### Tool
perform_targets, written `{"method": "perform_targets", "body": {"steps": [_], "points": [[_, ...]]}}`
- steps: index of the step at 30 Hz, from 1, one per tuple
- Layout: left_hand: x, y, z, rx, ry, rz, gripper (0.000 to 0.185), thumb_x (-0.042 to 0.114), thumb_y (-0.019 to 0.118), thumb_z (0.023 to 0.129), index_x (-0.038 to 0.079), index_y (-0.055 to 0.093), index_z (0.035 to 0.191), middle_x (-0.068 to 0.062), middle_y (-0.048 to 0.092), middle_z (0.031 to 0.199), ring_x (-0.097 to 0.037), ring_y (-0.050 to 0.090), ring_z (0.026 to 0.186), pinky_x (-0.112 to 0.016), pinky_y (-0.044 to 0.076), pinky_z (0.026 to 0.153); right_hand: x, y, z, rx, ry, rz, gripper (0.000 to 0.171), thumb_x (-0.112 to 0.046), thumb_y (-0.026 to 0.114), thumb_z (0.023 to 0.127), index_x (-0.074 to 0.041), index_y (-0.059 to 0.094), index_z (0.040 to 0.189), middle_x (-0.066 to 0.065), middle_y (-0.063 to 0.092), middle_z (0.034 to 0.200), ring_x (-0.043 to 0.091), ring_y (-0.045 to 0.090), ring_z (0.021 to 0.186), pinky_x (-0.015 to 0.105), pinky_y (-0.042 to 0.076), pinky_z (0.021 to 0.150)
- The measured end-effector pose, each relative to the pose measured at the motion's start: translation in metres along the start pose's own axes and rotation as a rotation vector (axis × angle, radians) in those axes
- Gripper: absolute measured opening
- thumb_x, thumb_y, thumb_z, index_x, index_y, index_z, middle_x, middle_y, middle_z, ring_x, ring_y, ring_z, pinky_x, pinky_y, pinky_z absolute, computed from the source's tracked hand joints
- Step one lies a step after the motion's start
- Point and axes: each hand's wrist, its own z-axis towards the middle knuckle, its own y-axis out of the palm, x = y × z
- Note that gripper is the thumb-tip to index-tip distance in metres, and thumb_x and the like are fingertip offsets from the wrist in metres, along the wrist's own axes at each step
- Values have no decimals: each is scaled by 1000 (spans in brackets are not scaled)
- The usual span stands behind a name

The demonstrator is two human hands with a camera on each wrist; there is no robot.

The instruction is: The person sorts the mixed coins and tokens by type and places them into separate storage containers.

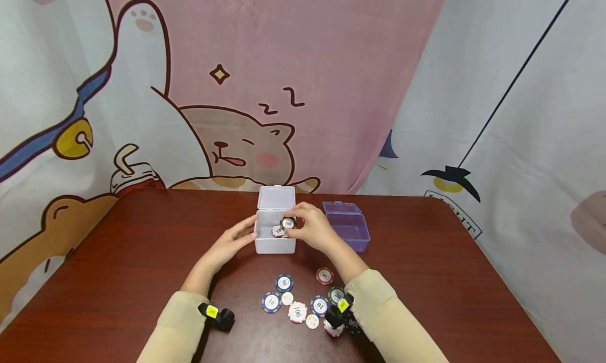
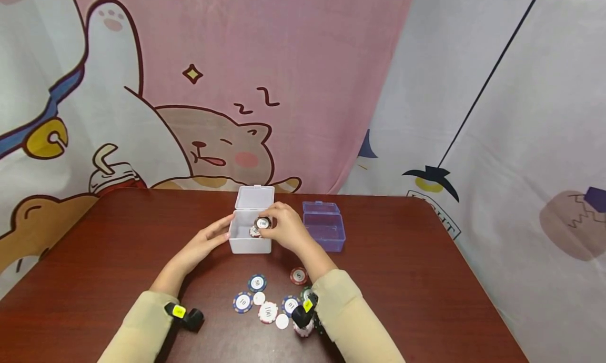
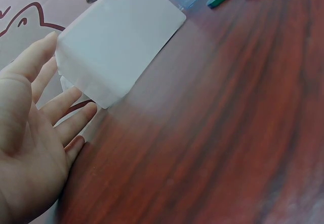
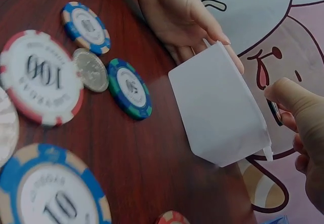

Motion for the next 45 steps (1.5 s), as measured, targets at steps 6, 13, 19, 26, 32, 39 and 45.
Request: {"method": "perform_targets", "body": {"steps": [6, 13, 19, 26, 32, 39, 45], "points": [[2, 0, -1, -6, 0, -6, 54, 12, 53, 99, 12, 35, 149, -15, 35, 150, -37, 36, 133, -55, 26, 106, 3, 6, 6, -4, 44, -13, 36, -11, 84, 71, -4, 73, 105, 5, 63, 99, 26, 57, 81, 27, 45, 67], [3, 1, 0, -6, -9, -14, 55, 12, 54, 98, 10, 34, 149, -16, 34, 150, -38, 35, 133, -55, 26, 106, 8, 15, 8, 11, 48, -61, 35, -13, 83, 71, -4, 74, 104, 6, 64, 98, 20, 57, 81, 28, 46, 69], [4, 1, -1, -6, -7, -15, 55, 11, 53, 99, 9, 32, 150, -17, 32, 151, -39, 34, 134, -56, 26, 105, 9, 19, 10, 4, 82, -57, 34, -13, 82, 73, -4, 74, 104, 6, 65, 99, 21, 59, 88, 32, 47, 76], [2, 0, 0, -8, -8, -6, 55, 14, 54, 99, 11, 34, 150, -16, 33, 150, -37, 35, 134, -55, 26, 106, 8, 21, 12, 7, 105, -44, 33, -12, 81, 74, -3, 74, 104, 8, 65, 100, 23, 61, 92, 34, 48, 78], [3, 1, -1, -9, -3, -7, 55, 15, 53, 99, 10, 33, 150, -16, 34, 150, -37, 35, 134, -54, 26, 106, 7, 21, 11, 6, 141, -44, 34, -13, 82, 74, -4, 74, 105, 7, 65, 102, 22, 61, 95, 35, 48, 81], [2, 0, 0, -7, -8, -7, 54, 14, 54, 98, 10, 35, 149, -16, 35, 150, -37, 36, 133, -54, 27, 106, 8, 22, 8, 25, 115, -19, 35, -15, 81, 77, -2, 72, 108, 9, 64, 104, 28, 61, 97, 37, 48, 83], [3, 0, 0, -14, 6, -9, 55, 13, 54, 98, 9, 34, 149, -17, 35, 149, -37, 36, 133, -55, 27, 105, 8, 20, 0, 59, 82, 17, 36, -16, 81, 77, -2, 72, 109, 6, 64, 105, 20, 57, 77, 29, 46, 68]]}}
